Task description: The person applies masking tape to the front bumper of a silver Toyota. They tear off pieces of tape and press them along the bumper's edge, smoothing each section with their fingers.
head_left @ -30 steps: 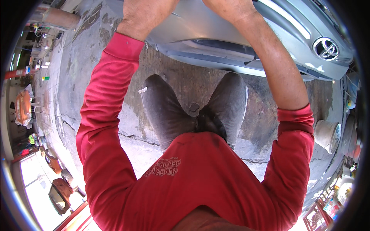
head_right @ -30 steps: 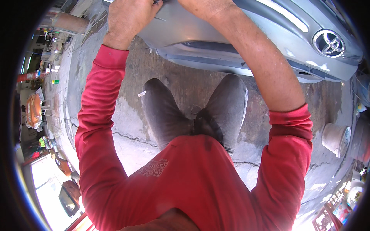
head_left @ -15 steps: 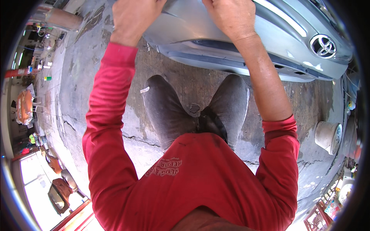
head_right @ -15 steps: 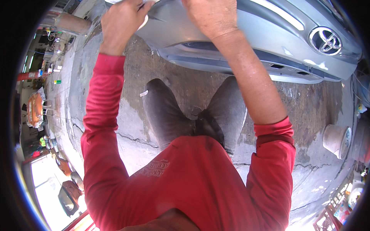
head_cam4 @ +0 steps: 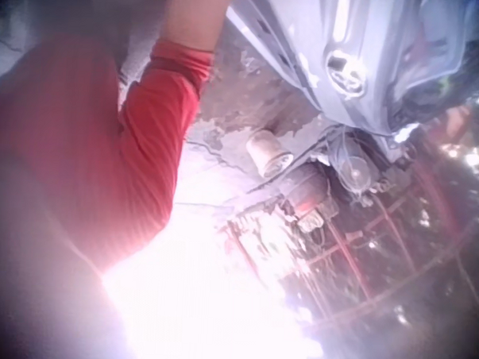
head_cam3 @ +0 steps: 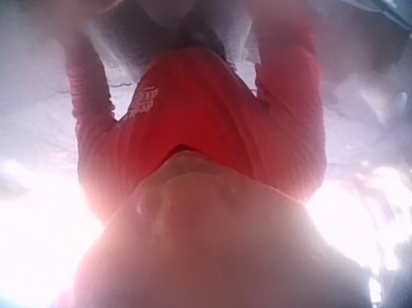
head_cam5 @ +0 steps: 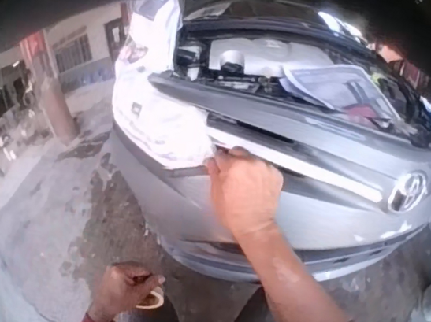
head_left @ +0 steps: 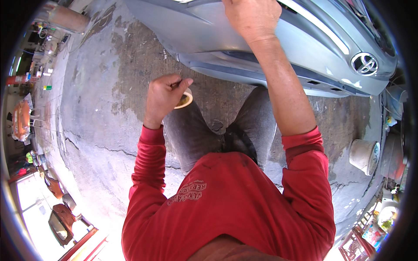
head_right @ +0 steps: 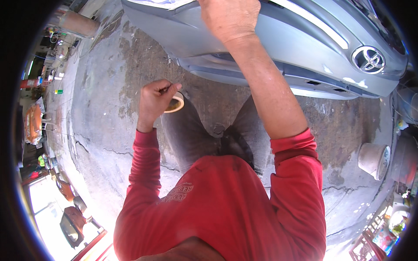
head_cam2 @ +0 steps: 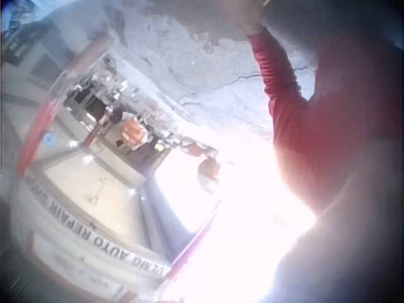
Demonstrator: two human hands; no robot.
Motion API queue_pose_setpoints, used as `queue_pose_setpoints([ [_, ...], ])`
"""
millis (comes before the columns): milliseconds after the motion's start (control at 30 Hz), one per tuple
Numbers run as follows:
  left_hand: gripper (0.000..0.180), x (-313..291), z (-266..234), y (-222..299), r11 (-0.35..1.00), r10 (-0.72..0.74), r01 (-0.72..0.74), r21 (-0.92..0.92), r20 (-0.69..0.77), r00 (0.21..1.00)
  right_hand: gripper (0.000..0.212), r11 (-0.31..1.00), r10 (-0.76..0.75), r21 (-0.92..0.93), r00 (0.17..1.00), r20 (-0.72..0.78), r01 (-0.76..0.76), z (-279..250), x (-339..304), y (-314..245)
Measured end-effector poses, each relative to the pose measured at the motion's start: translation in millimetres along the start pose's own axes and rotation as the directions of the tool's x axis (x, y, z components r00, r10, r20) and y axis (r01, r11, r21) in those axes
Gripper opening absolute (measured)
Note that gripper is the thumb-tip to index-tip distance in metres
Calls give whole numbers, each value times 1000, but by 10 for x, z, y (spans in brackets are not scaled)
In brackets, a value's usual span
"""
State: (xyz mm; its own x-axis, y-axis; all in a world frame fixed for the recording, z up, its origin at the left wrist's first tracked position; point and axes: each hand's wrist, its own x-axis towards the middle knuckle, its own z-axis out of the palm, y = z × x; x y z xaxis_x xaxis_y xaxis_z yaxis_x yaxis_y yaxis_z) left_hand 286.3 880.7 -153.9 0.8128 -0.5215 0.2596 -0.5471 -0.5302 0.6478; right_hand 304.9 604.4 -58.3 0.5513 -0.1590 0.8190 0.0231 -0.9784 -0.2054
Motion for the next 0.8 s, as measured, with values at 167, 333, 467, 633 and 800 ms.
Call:
queue_pose_setpoints([
  [167, 38, -231, 205, -176, 968, -129, 127, -218, 5, 992, 19, 994, 100, 41, 995, 12, -100, 27, 63, -67],
  [333, 36, -310, 240, -253, 940, -157, 170, -295, 66, 985, 18, 996, 10, 84, 998, 57, -15, -110, 71, 20],
  [467, 30, -377, 279, -340, 876, -178, 230, -425, 160, 971, 17, 999, -15, 31, 996, 92, 12, -99, 90, 7],
  [633, 31, -526, 343, -377, 556, -306, 531, -639, 437, 846, 16, 999, 17, 42, 999, 30, -18, -84, 55, -2],
  [800, 36, -490, 370, -304, 431, -307, 468, -771, 363, 880, 26, 949, 89, 296, 992, 92, -113, -290, -315, -65],
])
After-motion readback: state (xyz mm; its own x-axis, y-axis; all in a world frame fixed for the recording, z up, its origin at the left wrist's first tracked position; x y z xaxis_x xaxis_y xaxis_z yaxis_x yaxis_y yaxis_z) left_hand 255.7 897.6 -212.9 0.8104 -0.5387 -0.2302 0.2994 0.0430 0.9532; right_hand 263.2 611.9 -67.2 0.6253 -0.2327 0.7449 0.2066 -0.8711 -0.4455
